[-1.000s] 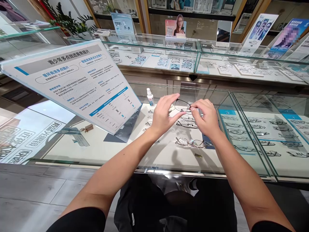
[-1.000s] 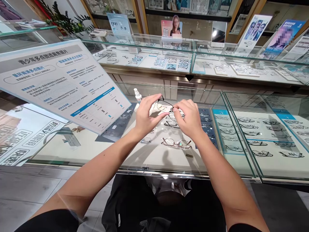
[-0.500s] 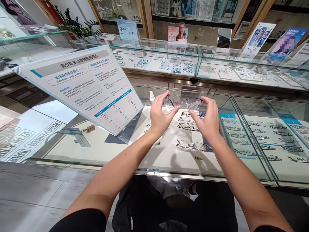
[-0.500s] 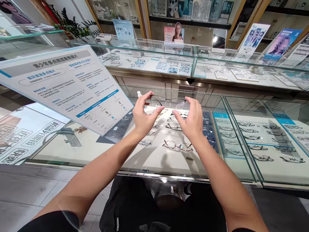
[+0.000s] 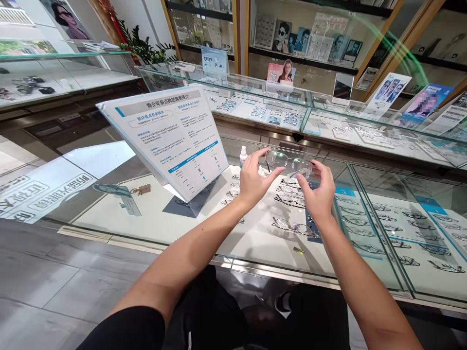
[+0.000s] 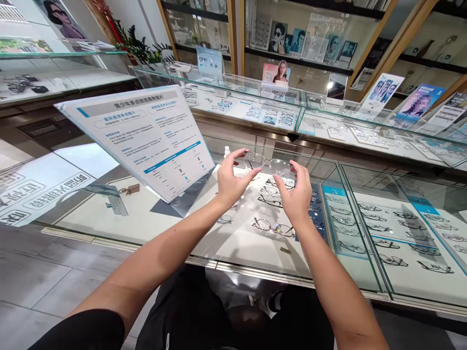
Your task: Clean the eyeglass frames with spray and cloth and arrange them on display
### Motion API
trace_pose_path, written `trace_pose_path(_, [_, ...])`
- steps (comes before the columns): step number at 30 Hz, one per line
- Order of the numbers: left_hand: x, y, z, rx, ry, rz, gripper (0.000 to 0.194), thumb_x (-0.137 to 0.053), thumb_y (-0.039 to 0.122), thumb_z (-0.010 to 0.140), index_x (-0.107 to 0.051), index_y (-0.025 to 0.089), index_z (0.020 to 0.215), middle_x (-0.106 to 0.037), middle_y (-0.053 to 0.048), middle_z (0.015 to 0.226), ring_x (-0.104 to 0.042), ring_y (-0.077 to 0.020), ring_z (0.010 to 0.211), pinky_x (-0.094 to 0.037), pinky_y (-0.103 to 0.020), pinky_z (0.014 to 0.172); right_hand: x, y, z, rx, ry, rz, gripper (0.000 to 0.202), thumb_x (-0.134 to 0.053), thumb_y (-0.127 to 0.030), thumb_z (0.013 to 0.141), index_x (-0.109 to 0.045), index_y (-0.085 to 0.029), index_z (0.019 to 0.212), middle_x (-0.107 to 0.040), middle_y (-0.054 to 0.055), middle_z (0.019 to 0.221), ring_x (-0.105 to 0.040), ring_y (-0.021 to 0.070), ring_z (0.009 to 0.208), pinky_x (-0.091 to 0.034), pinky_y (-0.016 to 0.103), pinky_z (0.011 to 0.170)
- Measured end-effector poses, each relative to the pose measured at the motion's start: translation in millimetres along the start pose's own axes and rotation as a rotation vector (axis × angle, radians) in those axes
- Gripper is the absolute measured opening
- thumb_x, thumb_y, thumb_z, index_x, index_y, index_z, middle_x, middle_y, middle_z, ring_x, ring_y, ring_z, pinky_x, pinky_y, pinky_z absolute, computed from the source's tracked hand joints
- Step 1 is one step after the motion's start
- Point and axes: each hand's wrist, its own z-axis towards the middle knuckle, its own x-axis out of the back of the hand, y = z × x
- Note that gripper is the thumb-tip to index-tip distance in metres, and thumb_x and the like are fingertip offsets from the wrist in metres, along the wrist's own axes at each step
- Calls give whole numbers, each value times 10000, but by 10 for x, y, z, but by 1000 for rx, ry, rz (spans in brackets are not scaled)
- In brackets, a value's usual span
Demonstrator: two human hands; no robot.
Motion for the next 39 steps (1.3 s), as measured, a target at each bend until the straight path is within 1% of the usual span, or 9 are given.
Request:
trace_pose_path(4, [53, 120, 75, -6, 68, -23, 640, -885, 560, 895, -660, 215, 1385, -788, -129, 1336, -755, -256, 1162, -595, -450, 998, 53, -161, 115, 49, 31, 46, 530, -747, -462, 994, -639, -228, 1457, -693, 139, 1335, -693, 282, 1161, -596, 515, 1014])
trace_pose_path(7, [176, 257, 225, -33, 108, -20, 629, -894, 525, 896, -663, 222, 1396, -786, -136, 1341, -755, -262, 1174, -603, -434, 947, 129, -356, 261, 104, 47, 67, 529, -764, -461, 984, -650, -238, 1450, -683, 132, 1348, -691, 281, 1162, -609, 523, 1008])
trace_pose_path(12, [533, 605, 706, -167, 173, -20, 657, -907, 505, 887, -645, 240, 1428, -767, -122, 1388, -740, -255, 1231, -608, -432, 1005, 236, -847, 585, 217, 164, 131, 538, -810, -445, 955, -668, -271, 1444, -676, 103, 1350, -685, 281, 1201, -612, 533, 1044])
trace_pose_path(17, [819, 924, 1083, -259, 218, -28, 631, -906, 449, 901, -639, 251, 1438, -756, -105, 1408, -737, -243, 1251, -615, -428, 1059, 205, -1278, 762, 296, 339, 178, 574, -827, -392, 948, -656, -291, 1486, -658, 103, 1402, -656, 300, 1304, -607, 539, 1079])
trace_pose_path(22, [778, 932, 1119, -306, 255, -62, 648, -906, 414, 907, -629, 253, 1470, -736, -106, 1451, -707, -268, 1344, -619, -447, 1099, 147, -1297, 751, 331, 398, 167, 608, -832, -338, 946, -644, -290, 1523, -659, 109, 1425, -645, 313, 1348, -611, 544, 1092])
trace_pose_path(26, [684, 875, 1072, -301, 245, -97, 685, -904, 400, 909, -597, 266, 1507, -705, -110, 1485, -687, -276, 1372, -609, -465, 1133, 208, -1284, 748, 344, 414, 96, 649, -816, -340, 956, -613, -304, 1571, -638, 110, 1463, -613, 331, 1408, -600, 560, 1125])
trace_pose_path(29, [685, 900, 1054, -300, 240, -100, 716, -897, 429, 910, -574, 283, 1532, -669, -114, 1514, -659, -293, 1403, -617, -462, 1109, 274, -1360, 739, 355, 429, 78, 651, -794, -355, 973, -595, -317, 1592, -622, 118, 1482, -601, 345, 1425, -612, 571, 1109])
trace_pose_path(34, [732, 1110, 1064, -352, 284, -120, 714, -903, 505, 880, -598, 348, 1506, -670, -93, 1453, -682, -308, 1332, -652, -462, 1012, 444, -1462, 689, 372, 463, 171, 659, -787, -339, 976, -592, -363, 1605, -610, 114, 1491, -591, 367, 1427, -637, 597, 1069])
trace_pose_path(39, [702, 1312, 1061, -388, 315, -80, 724, -940, 509, 833, -639, 362, 1475, -713, -68, 1369, -705, -309, 1274, -635, -496, 1053, 623, -1420, 684, 363, 485, 215, 686, -785, -318, 972, -581, -340, 1626, -618, 127, 1481, -591, 378, 1433, -630, 628, 1085])
